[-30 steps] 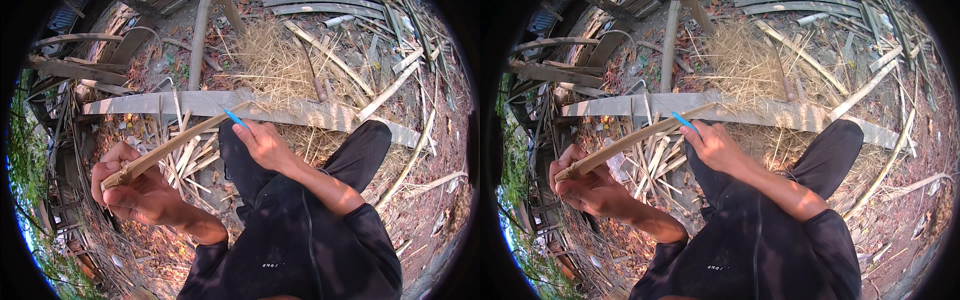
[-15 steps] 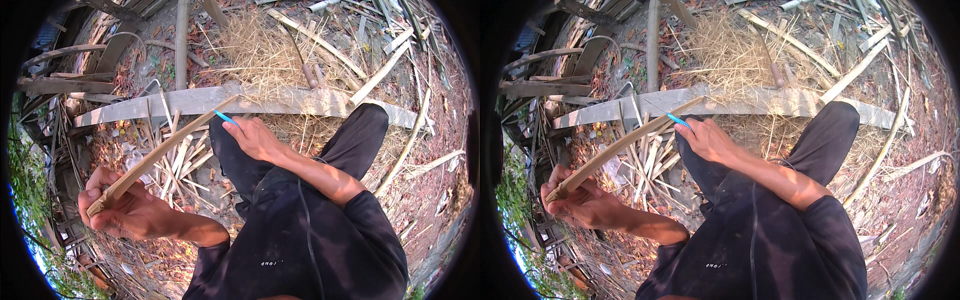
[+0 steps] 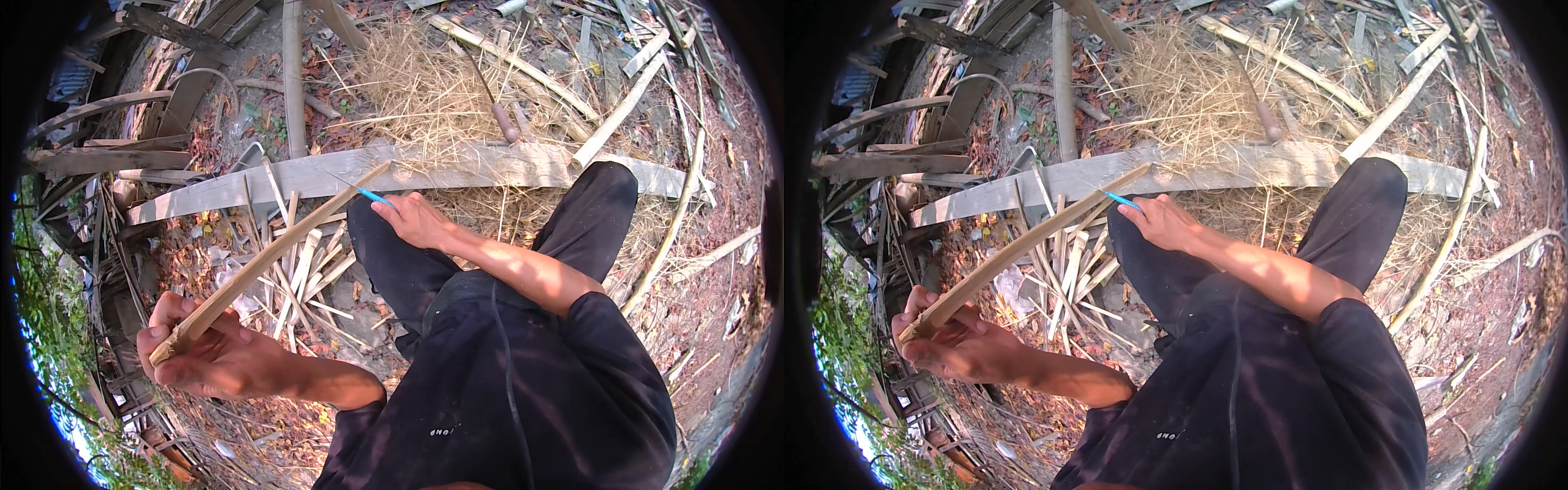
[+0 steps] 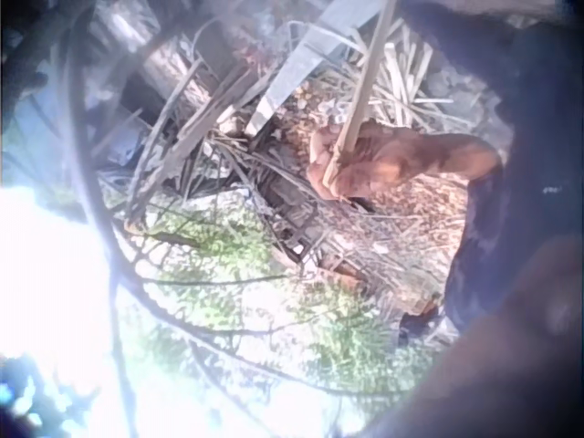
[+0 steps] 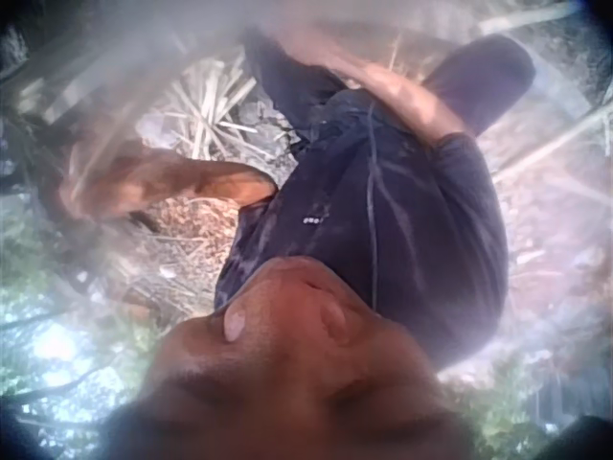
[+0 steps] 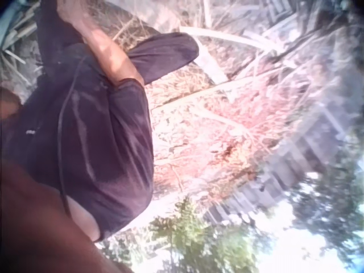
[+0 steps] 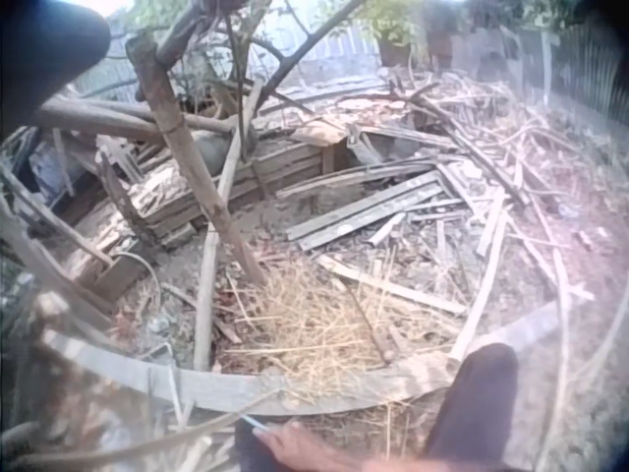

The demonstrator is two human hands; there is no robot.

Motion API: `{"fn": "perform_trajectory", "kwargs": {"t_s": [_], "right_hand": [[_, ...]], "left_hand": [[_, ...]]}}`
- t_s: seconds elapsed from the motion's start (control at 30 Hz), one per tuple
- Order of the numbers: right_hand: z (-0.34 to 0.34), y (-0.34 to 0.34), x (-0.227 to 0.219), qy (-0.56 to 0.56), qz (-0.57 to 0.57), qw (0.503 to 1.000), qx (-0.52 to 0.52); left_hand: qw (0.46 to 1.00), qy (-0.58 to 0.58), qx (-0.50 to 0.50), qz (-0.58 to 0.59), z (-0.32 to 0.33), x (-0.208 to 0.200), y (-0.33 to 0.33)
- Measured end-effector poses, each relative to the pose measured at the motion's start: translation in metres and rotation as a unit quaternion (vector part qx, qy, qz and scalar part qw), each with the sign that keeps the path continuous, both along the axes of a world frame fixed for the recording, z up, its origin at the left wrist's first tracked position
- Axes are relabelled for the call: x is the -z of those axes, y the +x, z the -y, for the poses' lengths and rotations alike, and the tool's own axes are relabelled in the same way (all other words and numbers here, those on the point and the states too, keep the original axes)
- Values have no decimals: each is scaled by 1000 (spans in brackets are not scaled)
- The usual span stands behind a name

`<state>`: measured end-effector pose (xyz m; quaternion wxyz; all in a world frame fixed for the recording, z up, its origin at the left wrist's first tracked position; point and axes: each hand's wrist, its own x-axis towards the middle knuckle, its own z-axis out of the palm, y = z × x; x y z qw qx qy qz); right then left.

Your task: The person sits on the ground and uses a blue utility knife to shave thin strips from a piece of bamboo. They repeatedly scrape the knife along the bamboo to create fine shavings, occasionally switching to a metal rod to split the bamboo further.

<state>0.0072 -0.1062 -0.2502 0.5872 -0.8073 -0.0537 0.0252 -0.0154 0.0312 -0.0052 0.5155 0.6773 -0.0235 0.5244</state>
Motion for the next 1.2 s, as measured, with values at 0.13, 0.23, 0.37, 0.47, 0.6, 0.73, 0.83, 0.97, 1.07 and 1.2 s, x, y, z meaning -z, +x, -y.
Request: {"fn": "perform_trajectory", "kwargs": {"t_s": [0.13,0.23,0.37,0.47,0.6,0.73,0.83,0.97,1.07,1.2], "right_hand": [[-4,11,24,-164,68,984,2],[11,21,57,-355,131,924,-54],[39,12,60,-203,-209,956,-30],[35,-7,21,-93,-65,994,4],[7,-19,-32,19,24,999,10],[-3,-17,-16,-91,-17,996,9],[9,-13,37,-154,-3,988,5],[52,-28,86,-465,-8,877,-122],[46,-27,82,-240,66,969,6],[10,-8,53,-77,-32,997,5]], "left_hand": [[998,40,52,-22,-7,-6,4],[994,66,83,-23,-16,-8,4],[992,72,102,-11,-18,-3,-2],[994,85,73,-20,-15,-1,-6],[994,91,57,-37,-10,-4,-4],[995,92,24,11,-5,-3,1],[995,83,57,-24,-6,-3,-3],[993,70,98,-8,-8,-5,-5],[998,17,61,-1,-11,-2,-4],[992,68,109,-5,-19,-4,2]]}}
